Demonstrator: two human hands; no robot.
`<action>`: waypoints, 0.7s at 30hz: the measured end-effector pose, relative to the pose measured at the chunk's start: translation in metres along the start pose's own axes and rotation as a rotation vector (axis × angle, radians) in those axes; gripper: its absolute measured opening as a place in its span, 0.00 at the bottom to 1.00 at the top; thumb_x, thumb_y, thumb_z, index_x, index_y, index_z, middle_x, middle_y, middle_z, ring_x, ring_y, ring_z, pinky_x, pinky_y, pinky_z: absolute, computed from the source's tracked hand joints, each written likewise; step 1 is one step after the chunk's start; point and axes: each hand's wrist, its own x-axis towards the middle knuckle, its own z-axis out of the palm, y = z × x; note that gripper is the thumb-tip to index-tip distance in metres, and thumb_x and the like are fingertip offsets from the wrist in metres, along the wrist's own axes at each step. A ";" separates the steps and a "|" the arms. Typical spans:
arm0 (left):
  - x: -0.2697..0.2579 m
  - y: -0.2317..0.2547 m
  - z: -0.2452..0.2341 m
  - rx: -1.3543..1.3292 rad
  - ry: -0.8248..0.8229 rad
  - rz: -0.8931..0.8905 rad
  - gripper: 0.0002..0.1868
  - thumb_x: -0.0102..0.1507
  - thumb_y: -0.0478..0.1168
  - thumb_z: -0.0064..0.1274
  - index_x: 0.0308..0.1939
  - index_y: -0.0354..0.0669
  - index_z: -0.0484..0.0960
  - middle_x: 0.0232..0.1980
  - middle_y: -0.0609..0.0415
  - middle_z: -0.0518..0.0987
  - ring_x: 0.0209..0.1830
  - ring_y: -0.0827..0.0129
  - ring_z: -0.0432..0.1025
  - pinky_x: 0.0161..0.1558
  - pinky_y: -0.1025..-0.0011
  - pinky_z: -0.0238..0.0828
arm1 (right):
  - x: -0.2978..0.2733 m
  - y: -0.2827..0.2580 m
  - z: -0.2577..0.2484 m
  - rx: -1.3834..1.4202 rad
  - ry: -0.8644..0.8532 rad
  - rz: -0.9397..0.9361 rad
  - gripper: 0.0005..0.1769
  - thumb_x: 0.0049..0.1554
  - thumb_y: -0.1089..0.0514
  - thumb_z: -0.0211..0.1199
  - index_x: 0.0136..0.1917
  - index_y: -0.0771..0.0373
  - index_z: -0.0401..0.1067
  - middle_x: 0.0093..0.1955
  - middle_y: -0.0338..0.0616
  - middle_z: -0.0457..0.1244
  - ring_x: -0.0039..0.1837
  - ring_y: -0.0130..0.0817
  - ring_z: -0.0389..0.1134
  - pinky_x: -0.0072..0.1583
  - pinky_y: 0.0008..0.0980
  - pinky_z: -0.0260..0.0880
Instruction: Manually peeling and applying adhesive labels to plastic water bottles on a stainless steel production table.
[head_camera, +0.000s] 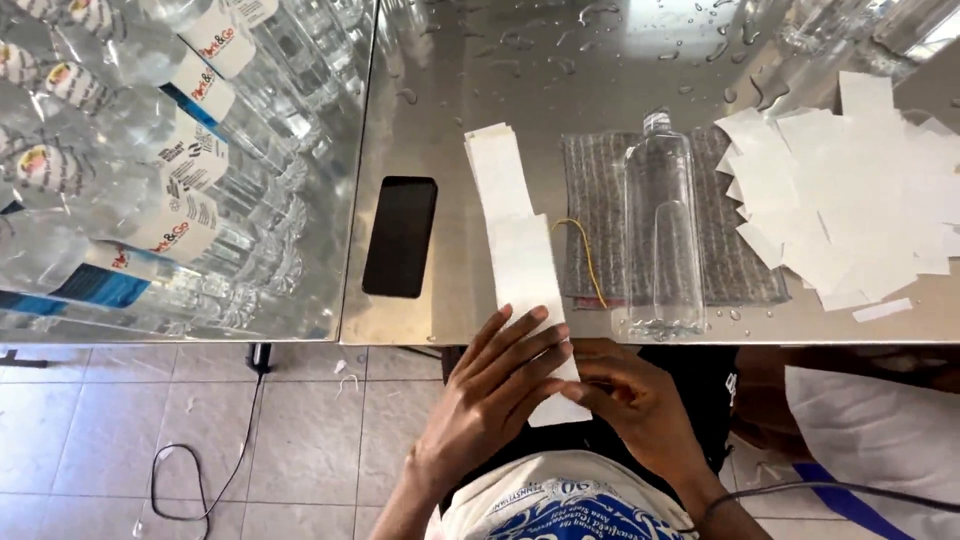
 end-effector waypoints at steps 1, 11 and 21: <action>0.003 0.000 0.001 -0.017 -0.005 0.020 0.17 0.76 0.39 0.54 0.68 0.37 0.79 0.72 0.46 0.80 0.79 0.49 0.70 0.83 0.42 0.63 | -0.003 0.005 -0.003 -0.051 0.025 -0.078 0.12 0.57 0.54 0.73 0.52 0.59 0.90 0.64 0.44 0.76 0.51 0.24 0.76 0.37 0.24 0.60; 0.001 0.016 0.013 -0.228 0.105 -0.124 0.13 0.75 0.34 0.53 0.64 0.36 0.83 0.65 0.48 0.85 0.72 0.55 0.77 0.82 0.47 0.66 | -0.007 0.007 -0.002 0.025 0.043 -0.235 0.06 0.60 0.63 0.69 0.51 0.64 0.84 0.52 0.47 0.76 0.56 0.37 0.79 0.58 0.32 0.82; 0.002 0.021 0.016 -0.205 0.278 -0.137 0.13 0.68 0.39 0.66 0.56 0.39 0.87 0.58 0.50 0.88 0.62 0.58 0.83 0.71 0.54 0.79 | -0.012 0.005 0.001 -0.091 0.053 -0.403 0.11 0.63 0.63 0.66 0.59 0.62 0.82 0.50 0.44 0.71 0.50 0.34 0.76 0.49 0.29 0.79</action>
